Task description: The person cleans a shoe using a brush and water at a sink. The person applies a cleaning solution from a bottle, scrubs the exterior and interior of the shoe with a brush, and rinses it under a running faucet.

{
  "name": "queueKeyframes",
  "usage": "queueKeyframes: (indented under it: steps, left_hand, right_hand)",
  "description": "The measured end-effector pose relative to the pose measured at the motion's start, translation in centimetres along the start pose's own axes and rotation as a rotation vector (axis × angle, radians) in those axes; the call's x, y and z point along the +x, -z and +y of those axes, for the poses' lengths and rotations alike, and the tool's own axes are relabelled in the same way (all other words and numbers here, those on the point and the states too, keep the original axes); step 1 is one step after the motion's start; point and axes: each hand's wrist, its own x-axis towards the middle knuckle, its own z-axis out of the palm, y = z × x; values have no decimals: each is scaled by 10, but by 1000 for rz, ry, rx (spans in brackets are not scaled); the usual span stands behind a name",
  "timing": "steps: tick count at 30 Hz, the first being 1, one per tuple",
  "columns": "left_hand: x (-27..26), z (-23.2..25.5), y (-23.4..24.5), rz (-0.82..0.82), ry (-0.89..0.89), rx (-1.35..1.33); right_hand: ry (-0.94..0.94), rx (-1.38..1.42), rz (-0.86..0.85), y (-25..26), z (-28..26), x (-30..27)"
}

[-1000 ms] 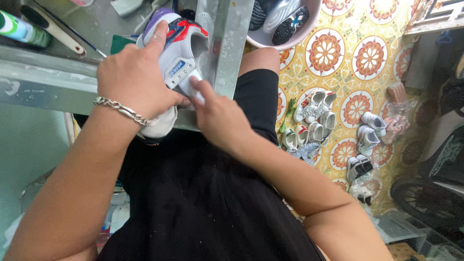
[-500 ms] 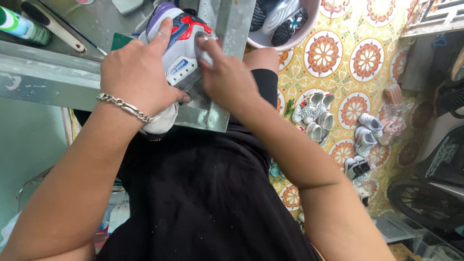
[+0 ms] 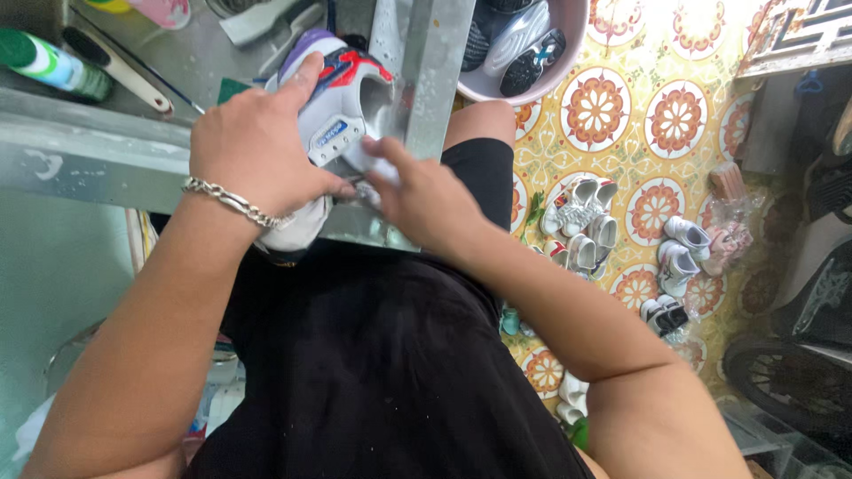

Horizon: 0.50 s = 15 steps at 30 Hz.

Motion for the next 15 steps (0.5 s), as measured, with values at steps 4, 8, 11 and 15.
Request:
queueKeyframes:
  steps: [4, 8, 11, 15]
  left_hand:
    - [-7, 2, -7, 27, -24, 7]
    - [-2, 0, -2, -13, 12, -12]
    - [-4, 3, -4, 12, -10, 11]
    - [-8, 12, -7, 28, 5, 61]
  right_hand:
    - [-27, -77, 93, 12, 10, 30]
    - [3, 17, 58, -5, -5, 7]
    - [-4, -49, 58, 12, 4, 13]
    - [-87, -86, 100, -4, -3, 39]
